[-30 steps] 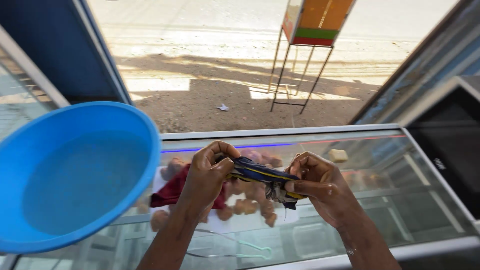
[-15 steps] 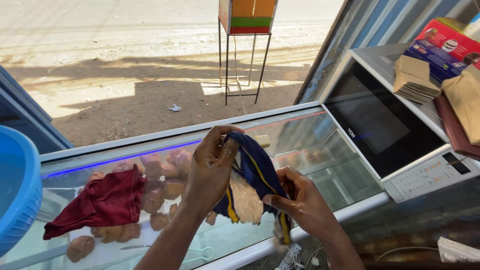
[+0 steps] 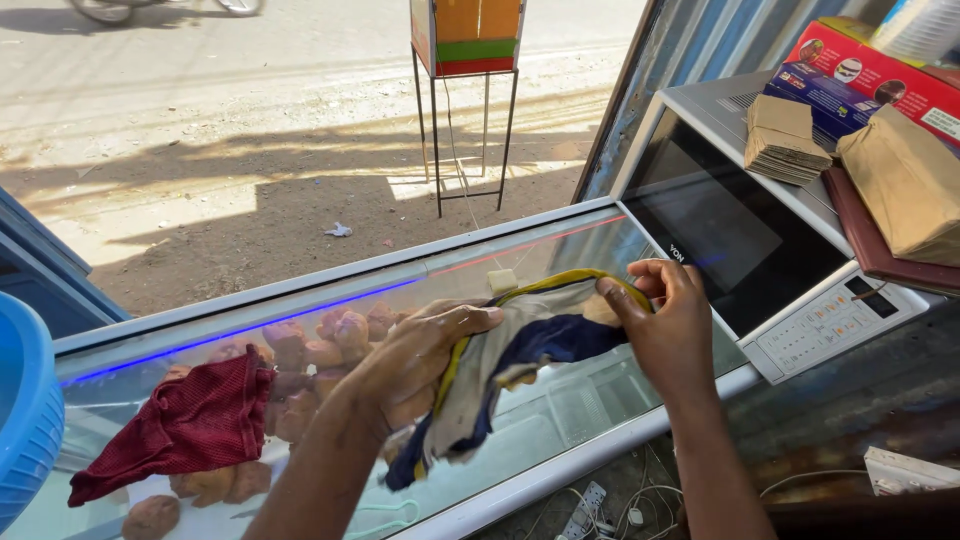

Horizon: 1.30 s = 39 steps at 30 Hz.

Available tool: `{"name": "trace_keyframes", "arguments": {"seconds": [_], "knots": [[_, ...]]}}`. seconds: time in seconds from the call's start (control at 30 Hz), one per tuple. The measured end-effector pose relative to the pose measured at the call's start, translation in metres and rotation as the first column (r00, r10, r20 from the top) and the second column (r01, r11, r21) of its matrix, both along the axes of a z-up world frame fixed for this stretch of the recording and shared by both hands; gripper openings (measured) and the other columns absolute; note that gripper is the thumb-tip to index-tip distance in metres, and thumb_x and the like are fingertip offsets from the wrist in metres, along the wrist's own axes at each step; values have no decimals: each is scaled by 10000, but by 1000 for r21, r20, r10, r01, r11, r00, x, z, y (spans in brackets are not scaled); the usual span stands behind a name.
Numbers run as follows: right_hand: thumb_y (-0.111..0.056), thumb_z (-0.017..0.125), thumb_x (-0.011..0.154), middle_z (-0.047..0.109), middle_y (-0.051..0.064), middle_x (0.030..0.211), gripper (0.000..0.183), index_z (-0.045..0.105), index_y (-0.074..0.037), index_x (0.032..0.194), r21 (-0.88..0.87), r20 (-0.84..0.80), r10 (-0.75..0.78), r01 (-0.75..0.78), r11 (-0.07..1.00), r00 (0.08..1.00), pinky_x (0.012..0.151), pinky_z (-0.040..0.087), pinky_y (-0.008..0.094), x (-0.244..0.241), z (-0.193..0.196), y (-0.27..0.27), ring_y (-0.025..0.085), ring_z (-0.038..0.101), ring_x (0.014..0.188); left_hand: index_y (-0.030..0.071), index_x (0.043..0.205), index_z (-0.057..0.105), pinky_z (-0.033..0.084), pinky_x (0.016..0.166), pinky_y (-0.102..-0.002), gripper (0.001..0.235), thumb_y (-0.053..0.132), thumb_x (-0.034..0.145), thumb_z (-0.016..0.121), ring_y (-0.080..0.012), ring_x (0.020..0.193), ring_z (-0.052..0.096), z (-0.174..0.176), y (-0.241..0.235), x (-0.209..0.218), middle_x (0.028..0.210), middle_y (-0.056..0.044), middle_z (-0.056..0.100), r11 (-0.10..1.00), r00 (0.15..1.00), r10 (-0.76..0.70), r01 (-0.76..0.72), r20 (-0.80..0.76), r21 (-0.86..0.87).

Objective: Washing a cloth in a basin and wiping down the glass of a pastry display case.

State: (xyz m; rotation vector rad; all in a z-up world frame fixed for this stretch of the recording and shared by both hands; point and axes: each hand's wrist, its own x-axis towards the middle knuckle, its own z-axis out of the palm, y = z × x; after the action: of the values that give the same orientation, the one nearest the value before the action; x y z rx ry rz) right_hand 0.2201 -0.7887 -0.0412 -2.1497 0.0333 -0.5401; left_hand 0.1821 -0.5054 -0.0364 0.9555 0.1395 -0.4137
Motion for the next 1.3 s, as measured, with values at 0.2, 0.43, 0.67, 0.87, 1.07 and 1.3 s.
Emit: {"name": "trace_keyframes", "arguments": {"seconds": [0.2, 0.43, 0.67, 0.87, 1.07, 1.3], "knots": [[-707, 625, 1054, 693, -17, 749, 658, 737, -98, 830, 753, -346, 539, -116, 648, 768, 634, 460, 288, -56, -13, 12, 116, 585, 658, 27, 1183, 755, 620, 676, -276, 227, 234, 1100, 714, -136, 762, 760, 2, -34, -12, 981, -53, 821, 951, 965, -237, 253, 110, -178], [-137, 741, 962, 787, 232, 1142, 437, 727, 88, 1336, 910, -265, 357, 110, 400, 896, 830, 553, 416, -60, -1, 11, 342, 713, 990, 109, 1540, 721, 617, 1045, -346, 634, 400, 976, 721, -192, 1324, 755, 45, -63, -11, 1550, -51, 727, 900, 990, -103, 132, -91, 415], [-109, 736, 913, 805, 221, 1148, 321, 716, 14, 1209, 934, -136, 178, 66, 351, 975, 865, 634, 445, -51, 6, -41, 355, 784, 987, 7, 1368, 717, 597, 862, -403, 396, 231, 1042, 729, -251, 1049, 727, 30, -57, -1, 1215, -159, 782, 971, 972, 227, -221, -66, 89], [-76, 861, 937, 701, -12, 904, 226, 659, -160, 989, 851, -77, -76, 106, 515, 994, 771, 589, 263, -35, 20, -60, 124, 690, 813, -20, 1120, 845, 561, 720, -291, 227, 139, 1118, 683, -160, 766, 687, 37, -47, 17, 931, -88, 809, 946, 942, 316, -322, 111, 41], [-113, 804, 979, 793, 26, 1109, 416, 680, -140, 1376, 748, 89, 140, -159, 644, 986, 791, 618, 262, -23, 62, -69, 130, 751, 911, 24, 1267, 760, 574, 704, -315, 346, -96, 946, 707, -199, 837, 702, 61, -38, 38, 1030, -123, 785, 942, 934, 334, -329, 122, -64], [-31, 767, 991, 791, 114, 1157, 366, 746, 40, 1349, 683, -37, 260, -165, 711, 965, 874, 646, 299, -4, 68, -77, 198, 769, 962, -57, 1270, 796, 645, 803, -351, 318, -33, 955, 764, -278, 911, 769, 86, -32, 45, 1085, -216, 800, 895, 878, 442, -419, 182, -152]]}}
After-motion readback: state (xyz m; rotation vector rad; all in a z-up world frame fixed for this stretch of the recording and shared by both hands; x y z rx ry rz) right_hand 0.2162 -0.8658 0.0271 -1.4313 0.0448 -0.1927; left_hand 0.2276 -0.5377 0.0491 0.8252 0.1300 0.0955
